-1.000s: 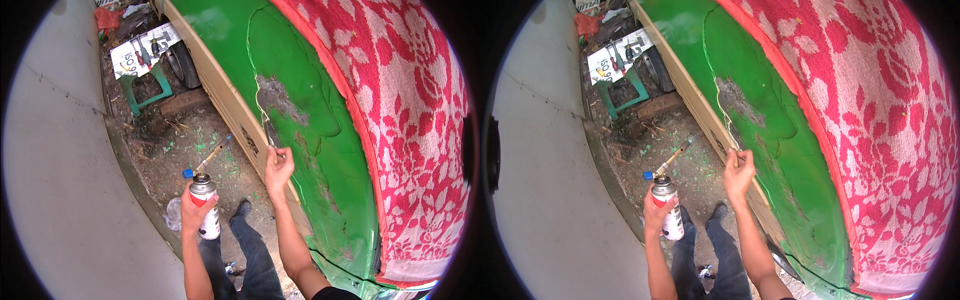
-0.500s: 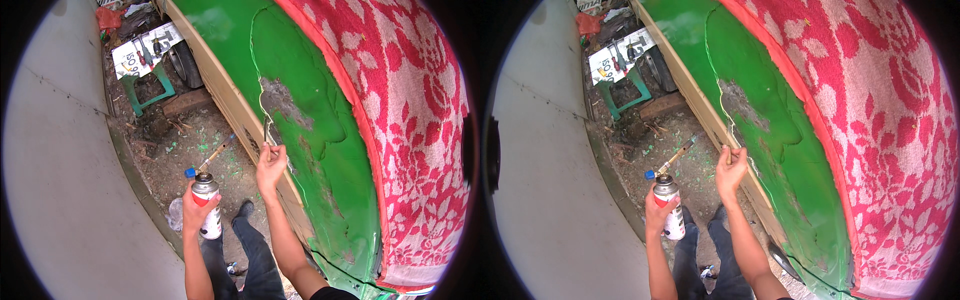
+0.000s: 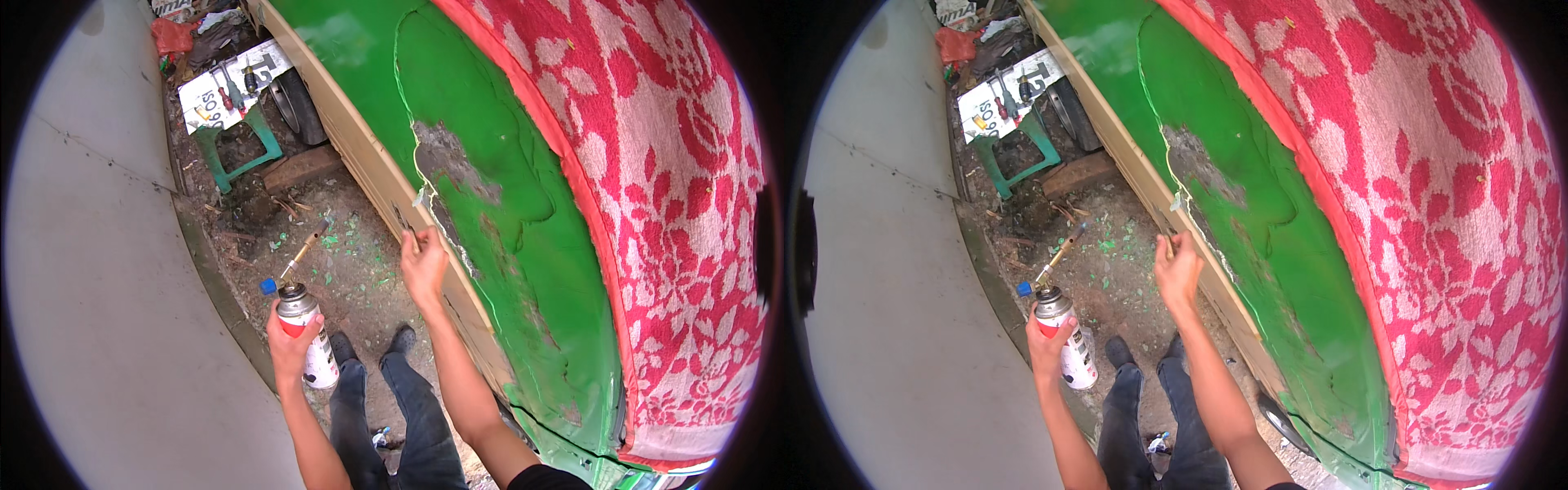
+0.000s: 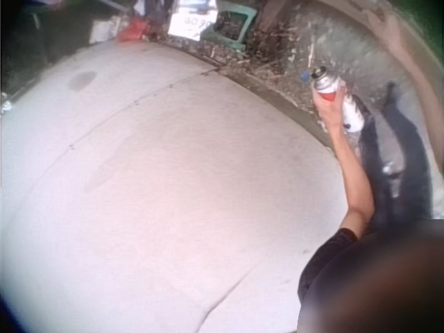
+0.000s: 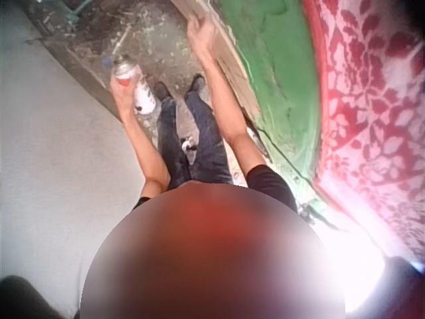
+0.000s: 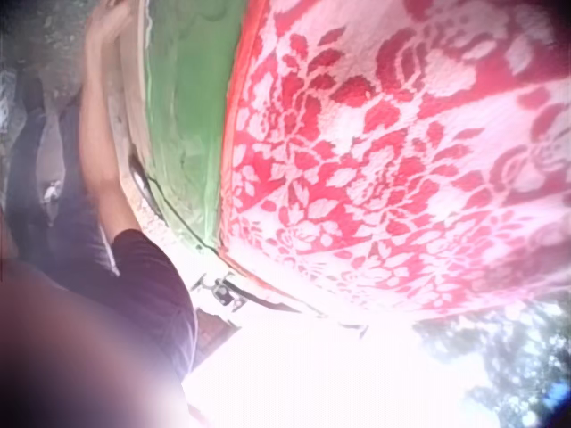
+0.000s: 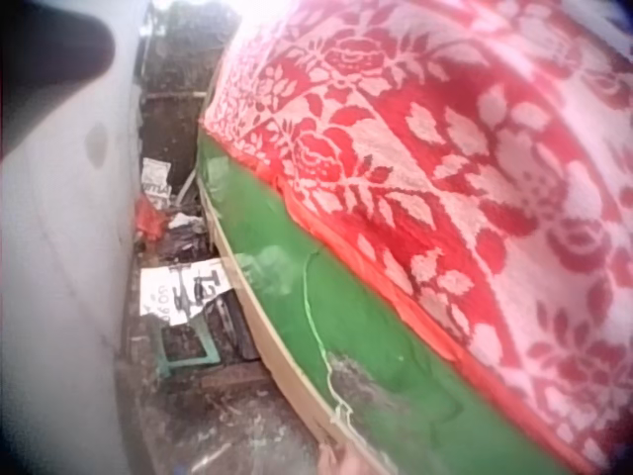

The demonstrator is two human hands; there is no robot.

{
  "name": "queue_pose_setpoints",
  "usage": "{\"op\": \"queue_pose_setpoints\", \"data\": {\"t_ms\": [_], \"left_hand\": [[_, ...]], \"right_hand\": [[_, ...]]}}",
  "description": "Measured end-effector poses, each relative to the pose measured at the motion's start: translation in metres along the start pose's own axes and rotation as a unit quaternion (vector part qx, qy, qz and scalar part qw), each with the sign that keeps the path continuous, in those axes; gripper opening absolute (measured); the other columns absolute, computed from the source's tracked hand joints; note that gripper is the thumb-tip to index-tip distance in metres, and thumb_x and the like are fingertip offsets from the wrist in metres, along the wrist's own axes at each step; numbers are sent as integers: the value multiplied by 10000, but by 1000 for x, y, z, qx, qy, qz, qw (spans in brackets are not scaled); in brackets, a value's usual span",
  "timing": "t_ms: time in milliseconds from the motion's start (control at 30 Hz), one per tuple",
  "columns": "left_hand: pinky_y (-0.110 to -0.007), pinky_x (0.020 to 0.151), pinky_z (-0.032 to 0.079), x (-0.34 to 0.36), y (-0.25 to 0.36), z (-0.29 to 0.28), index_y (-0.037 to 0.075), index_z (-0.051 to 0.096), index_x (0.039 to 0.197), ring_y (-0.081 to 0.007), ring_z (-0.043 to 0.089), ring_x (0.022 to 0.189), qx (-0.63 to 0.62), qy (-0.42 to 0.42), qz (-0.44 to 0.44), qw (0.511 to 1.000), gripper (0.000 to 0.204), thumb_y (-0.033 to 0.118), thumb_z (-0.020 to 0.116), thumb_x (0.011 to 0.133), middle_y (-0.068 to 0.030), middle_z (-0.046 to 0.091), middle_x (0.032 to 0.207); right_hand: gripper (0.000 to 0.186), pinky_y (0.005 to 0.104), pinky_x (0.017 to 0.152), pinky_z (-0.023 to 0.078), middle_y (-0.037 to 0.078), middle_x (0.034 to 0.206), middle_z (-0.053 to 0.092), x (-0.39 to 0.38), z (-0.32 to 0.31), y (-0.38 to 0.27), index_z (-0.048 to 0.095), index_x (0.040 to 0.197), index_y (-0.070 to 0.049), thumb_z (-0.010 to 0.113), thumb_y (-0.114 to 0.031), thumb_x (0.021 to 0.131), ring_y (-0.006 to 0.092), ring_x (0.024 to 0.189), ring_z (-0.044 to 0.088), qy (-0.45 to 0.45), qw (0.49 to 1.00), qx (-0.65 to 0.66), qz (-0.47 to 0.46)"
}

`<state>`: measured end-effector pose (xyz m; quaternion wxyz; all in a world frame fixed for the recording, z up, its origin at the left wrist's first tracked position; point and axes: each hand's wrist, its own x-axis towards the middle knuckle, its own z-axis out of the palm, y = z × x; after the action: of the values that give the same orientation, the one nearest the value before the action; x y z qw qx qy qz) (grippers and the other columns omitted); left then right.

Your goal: The person uses a hammer and a chisel to chip away material from a green car panel. Then the person ignites a handheld blowtorch and applies heat to the same area while scraping with the chisel, working on a localized section of the panel.

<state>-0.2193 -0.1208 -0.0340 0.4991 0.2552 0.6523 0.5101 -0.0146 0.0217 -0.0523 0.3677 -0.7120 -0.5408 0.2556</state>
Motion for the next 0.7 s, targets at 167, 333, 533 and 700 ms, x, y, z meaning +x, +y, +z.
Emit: {"op": "queue_pose_setpoints", "data": {"t_ms": [167,333,533,700], "left_hand": [[-306,809,513,-6,-16,-10,-33,530,1235,-150,631,868,30,37,11,999,629,194,864,754,-81,666,1000],[-286,806,502,-7,-11,-9,-15,551,1222,-128,629,857,56,22,31,998,585,205,854,773,-54,674,984],[-302,767,518,-5,0,0,13,554,1125,-143,632,827,32,-1,16,999,497,157,861,761,-70,670,945],[-301,754,521,-3,0,1,18,554,1124,-141,634,804,19,-20,26,999,497,151,861,756,-64,669,919]], "right_hand": [[242,383,588,485,178,711,664,-13,3,-14,524,892,-1,697,-165,933,207,611,638,35,999,35,10],[251,358,546,455,135,698,665,-16,-27,-13,509,867,-4,700,-151,934,136,587,587,123,985,124,-10],[230,313,497,379,78,622,570,-14,-27,-12,483,862,-14,674,-112,945,107,546,488,65,994,88,-11],[243,338,528,423,106,626,578,7,-30,-17,514,864,-15,677,-178,940,145,556,534,14,999,15,37]]}}
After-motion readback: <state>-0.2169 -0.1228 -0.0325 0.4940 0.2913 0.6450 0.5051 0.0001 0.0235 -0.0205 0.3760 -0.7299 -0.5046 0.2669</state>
